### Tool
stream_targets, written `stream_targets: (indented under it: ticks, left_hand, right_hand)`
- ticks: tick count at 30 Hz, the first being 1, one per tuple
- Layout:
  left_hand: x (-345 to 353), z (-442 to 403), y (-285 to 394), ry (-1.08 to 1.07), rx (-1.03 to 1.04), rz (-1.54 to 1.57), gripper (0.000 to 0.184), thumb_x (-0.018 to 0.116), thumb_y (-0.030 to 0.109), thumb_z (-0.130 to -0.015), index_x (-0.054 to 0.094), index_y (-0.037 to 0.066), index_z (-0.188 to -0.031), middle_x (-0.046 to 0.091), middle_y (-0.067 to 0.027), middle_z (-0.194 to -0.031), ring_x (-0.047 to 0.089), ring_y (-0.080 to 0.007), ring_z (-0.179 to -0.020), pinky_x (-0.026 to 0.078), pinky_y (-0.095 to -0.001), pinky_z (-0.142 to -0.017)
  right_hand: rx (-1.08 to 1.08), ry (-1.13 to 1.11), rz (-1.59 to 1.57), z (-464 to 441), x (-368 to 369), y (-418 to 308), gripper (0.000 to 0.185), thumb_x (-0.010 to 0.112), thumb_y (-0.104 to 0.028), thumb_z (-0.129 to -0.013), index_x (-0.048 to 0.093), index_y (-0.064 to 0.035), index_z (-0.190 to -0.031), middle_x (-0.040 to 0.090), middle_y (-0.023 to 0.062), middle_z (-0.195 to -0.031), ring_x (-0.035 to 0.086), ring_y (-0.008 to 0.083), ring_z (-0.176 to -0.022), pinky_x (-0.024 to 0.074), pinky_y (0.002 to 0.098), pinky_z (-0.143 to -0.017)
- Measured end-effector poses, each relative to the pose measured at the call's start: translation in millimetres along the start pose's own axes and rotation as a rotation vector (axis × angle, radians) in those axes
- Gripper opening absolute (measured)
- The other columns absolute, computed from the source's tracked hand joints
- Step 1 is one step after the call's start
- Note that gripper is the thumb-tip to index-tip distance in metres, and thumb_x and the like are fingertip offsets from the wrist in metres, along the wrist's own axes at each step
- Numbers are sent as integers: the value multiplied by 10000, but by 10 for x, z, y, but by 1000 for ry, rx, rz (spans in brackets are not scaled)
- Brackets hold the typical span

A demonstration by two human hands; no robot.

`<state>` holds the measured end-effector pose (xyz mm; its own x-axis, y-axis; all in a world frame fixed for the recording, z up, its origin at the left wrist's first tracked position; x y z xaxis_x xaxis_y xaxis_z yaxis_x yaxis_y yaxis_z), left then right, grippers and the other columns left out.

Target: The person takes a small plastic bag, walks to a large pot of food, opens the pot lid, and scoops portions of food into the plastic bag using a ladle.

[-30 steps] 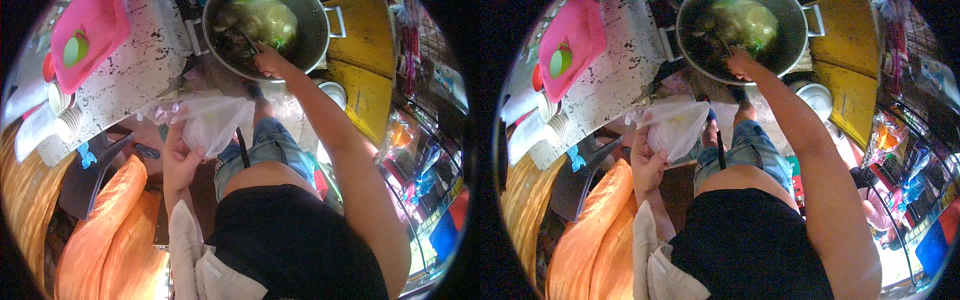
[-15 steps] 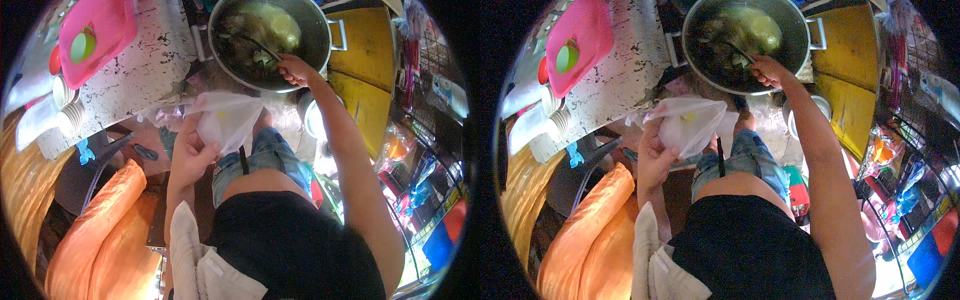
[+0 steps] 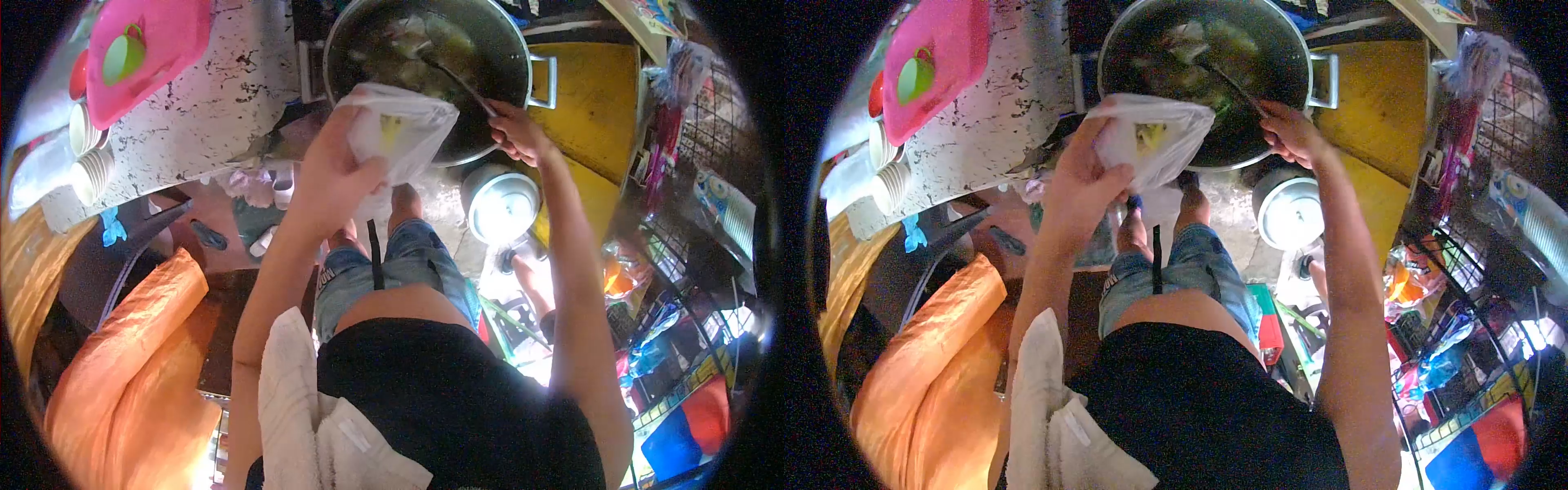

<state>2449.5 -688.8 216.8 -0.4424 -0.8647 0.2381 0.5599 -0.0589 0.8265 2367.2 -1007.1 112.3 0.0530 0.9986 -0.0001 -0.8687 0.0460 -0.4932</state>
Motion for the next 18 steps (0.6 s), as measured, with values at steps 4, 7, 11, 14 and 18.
stream_targets:
  ticks: [4,7,11,14,18]
  left_hand:
    - [111,-468,-158,50,-73,-217,628,601,-8,-752,411,13,-1350,630,-157,-995,640,-164,-733,527,-287,-586]
    - [121,-778,-361,66,49,-225,544,602,-13,-763,448,9,-1284,623,-86,-906,593,-132,-654,488,-254,-545]
    - [32,-1236,-657,75,94,-266,524,619,25,-767,461,21,-1267,625,-93,-919,602,-132,-670,500,-259,-552]
    - [-15,-1484,-728,67,112,-287,503,631,29,-767,470,18,-1243,624,-108,-919,626,-157,-703,532,-270,-586]
    - [35,-1607,-715,85,128,-204,482,645,16,-766,476,16,-1218,606,-138,-963,652,-204,-759,580,-298,-651]
  right_hand:
    - [-71,53,-10,494,-311,-121,525,514,-128,-947,369,-115,-1452,474,-31,-638,357,50,-397,259,206,-325]
    - [-125,64,6,912,-465,-258,514,530,-112,-938,397,-87,-1434,475,-31,-635,359,47,-394,263,200,-329]
    - [-145,124,89,1443,-541,-402,504,540,-87,-924,430,-79,-1416,487,-30,-635,363,36,-403,278,189,-342]
    - [-148,134,144,1726,-520,-426,497,529,-78,-920,442,-79,-1410,498,-31,-639,363,32,-410,285,182,-353]
    - [-119,172,280,1814,-246,-401,501,510,-39,-908,449,-72,-1404,528,-42,-679,404,19,-467,303,172,-408]
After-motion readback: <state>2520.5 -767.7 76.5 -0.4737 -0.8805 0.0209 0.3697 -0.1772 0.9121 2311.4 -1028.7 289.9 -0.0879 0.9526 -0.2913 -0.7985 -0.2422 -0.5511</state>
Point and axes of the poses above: each hand's wrist, its own z-axis away from the middle knuckle, its own x-axis out of the palm, y = z × x, the point moved 1 cm from there along -z, towards the middle knuckle
